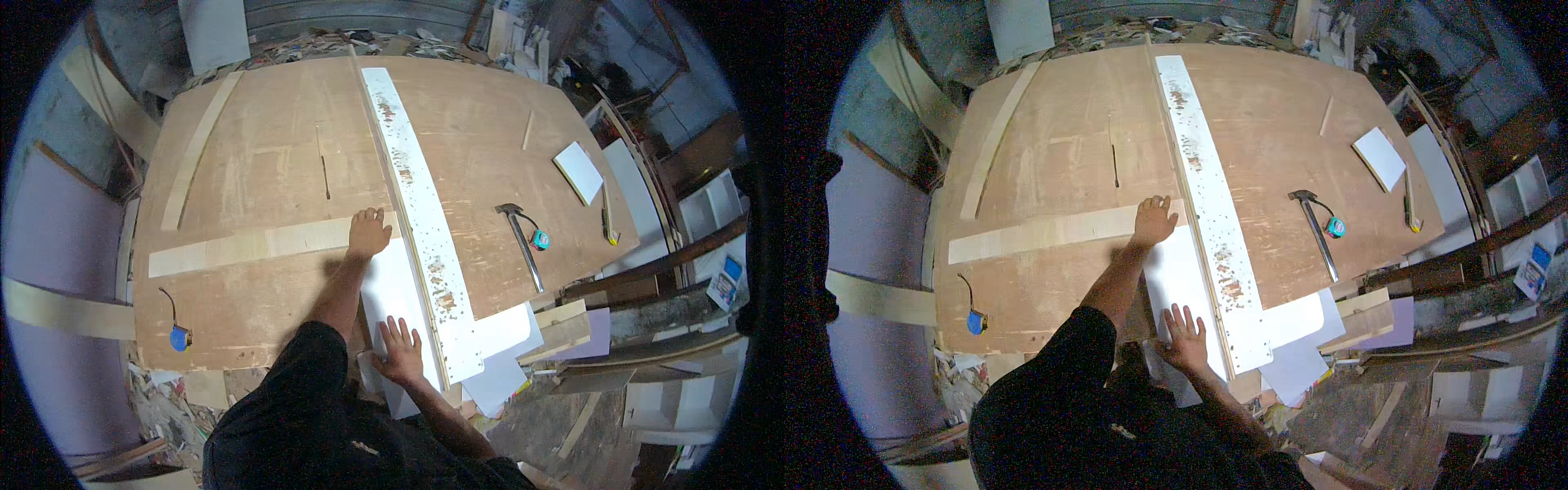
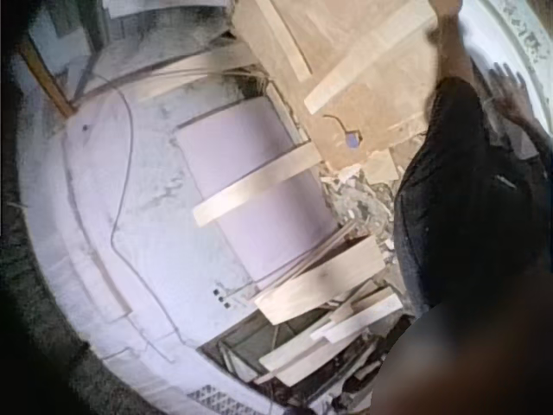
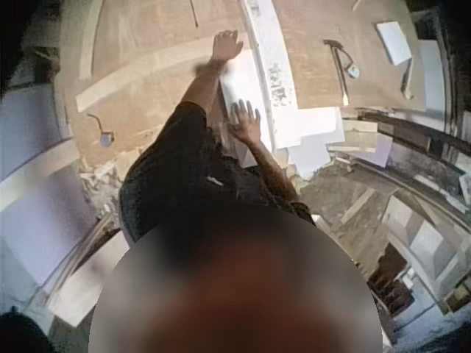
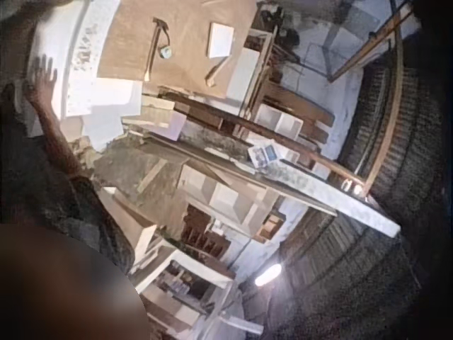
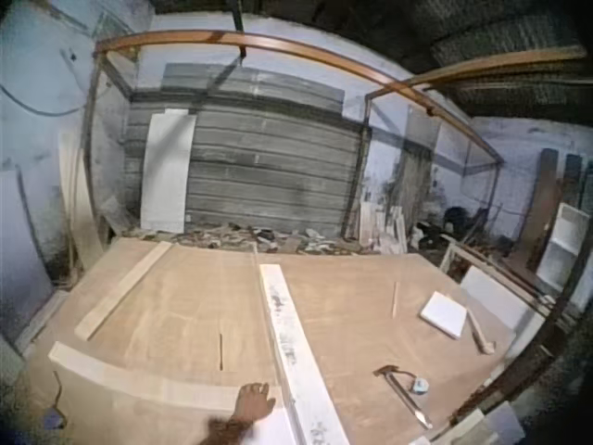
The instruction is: The person aligns and secures wooden strips to a white board using a hammer and nails. They measure the board with a tape measure and mark it with a pen, then hammer nails into the wood to fasten the pieces together.
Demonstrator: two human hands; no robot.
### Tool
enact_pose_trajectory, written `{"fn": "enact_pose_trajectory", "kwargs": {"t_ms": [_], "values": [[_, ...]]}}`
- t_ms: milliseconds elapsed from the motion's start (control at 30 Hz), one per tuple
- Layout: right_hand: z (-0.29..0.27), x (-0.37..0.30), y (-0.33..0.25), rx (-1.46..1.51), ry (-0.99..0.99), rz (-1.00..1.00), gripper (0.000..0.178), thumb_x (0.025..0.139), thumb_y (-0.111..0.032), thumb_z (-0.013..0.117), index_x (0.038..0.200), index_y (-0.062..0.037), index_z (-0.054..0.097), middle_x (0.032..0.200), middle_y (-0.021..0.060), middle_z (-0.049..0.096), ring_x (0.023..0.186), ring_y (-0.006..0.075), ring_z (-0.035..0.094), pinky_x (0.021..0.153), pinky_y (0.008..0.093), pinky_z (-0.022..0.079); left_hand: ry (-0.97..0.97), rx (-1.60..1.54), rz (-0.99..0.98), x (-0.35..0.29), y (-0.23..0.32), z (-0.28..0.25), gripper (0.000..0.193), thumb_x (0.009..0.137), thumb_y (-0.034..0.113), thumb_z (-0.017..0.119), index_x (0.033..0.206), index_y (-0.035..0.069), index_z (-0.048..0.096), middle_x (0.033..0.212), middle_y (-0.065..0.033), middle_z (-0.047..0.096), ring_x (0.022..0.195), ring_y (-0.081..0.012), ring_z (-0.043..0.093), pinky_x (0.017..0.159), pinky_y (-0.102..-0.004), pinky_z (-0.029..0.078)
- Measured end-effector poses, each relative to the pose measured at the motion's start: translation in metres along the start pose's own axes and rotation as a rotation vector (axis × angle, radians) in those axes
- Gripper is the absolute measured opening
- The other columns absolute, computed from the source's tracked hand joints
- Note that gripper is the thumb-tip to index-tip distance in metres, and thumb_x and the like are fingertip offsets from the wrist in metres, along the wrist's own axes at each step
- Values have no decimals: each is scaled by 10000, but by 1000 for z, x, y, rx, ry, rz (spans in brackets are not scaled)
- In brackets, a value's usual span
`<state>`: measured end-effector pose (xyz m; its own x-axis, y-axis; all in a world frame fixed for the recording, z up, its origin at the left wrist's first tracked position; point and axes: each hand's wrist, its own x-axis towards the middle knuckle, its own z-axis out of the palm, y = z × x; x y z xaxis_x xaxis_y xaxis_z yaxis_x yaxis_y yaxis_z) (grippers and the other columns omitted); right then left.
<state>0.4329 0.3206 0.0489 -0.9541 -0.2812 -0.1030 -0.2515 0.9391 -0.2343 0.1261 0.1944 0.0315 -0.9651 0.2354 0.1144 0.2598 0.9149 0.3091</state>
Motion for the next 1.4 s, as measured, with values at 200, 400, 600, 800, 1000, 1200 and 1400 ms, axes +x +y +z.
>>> {"fn": "enact_pose_trajectory", "kwargs": {"t_ms": [200, 400, 600, 800, 1000, 1200, 1400], "values": [[0, -62, -20, 76, -68, 177, 916, 879, -533, 725, 1612, -148, 334, 1704, 158, 244, 1589, 346, 178, 1240, 578, 148, -155, -49, 61, -40, 7, -1, 755, 934, 467, 622, 1524, 23, 462, 1466, -213, 524, 1354, -388, 481, 1169, -508, 349], [7, -107, -24, 57, -70, 257, 996, 845, -636, 725, 1627, -168, 324, 1707, 195, 208, 1588, 385, 153, 1239, 606, 124, -277, -118, 290, -54, -22, -21, 834, 921, 485, 640, 1562, 11, 397, 1585, -257, 407, 1481, -403, 362, 1226, -540, 273], [32, -106, -16, -266, 42, 53, 921, 874, -581, 707, 1623, -192, 339, 1700, 131, 269, 1573, 365, 218, 1214, 607, 213, -224, 1, 278, -62, -24, -12, 717, 1004, 433, 549, 1580, 41, 381, 1639, -267, 310, 1523, -441, 282, 1252, -576, 208], [26, -72, -7, -61, -38, 13, 697, 974, -308, 570, 1624, -210, 338, 1726, 88, 204, 1598, 324, 146, 1219, 589, 249, -238, 7, 232, -32, -23, -5, 645, 1078, 361, 427, 1596, -5, 311, 1672, -260, 241, 1547, -451, 225, 1242, -603, 213], [18, -58, -10, 55, 100, -2, 741, 949, -415, 640, 1590, -142, 389, 1671, 97, 342, 1555, 353, 271, 1218, 605, 235, -191, 25, 143, -13, -16, 12, 620, 1089, 320, 396, 1612, 9, 282, 1705, -178, 226, 1582, -368, 176, 1278, -550, 156], [26, -47, -11, 48, 18, -10, 756, 953, -367, 628, 1606, -99, 355, 1691, 116, 308, 1564, 369, 260, 1238, 605, 194, -74, 13, 102, -12, -6, 25, 591, 1066, 244, 419, 1559, -73, 340, 1660, -242, 297, 1554, -391, 254, 1269, -532, 204], [28, -57, -3, 172, 86, -67, 716, 995, -388, 582, 1604, -95, 345, 1678, 133, 325, 1559, 365, 271, 1230, 612, 216, -49, 3, 90, -19, 1, 10, 639, 1052, 324, 461, 1565, -40, 350, 1628, -242, 349, 1527, -399, 302, 1258, -529, 237]]}}
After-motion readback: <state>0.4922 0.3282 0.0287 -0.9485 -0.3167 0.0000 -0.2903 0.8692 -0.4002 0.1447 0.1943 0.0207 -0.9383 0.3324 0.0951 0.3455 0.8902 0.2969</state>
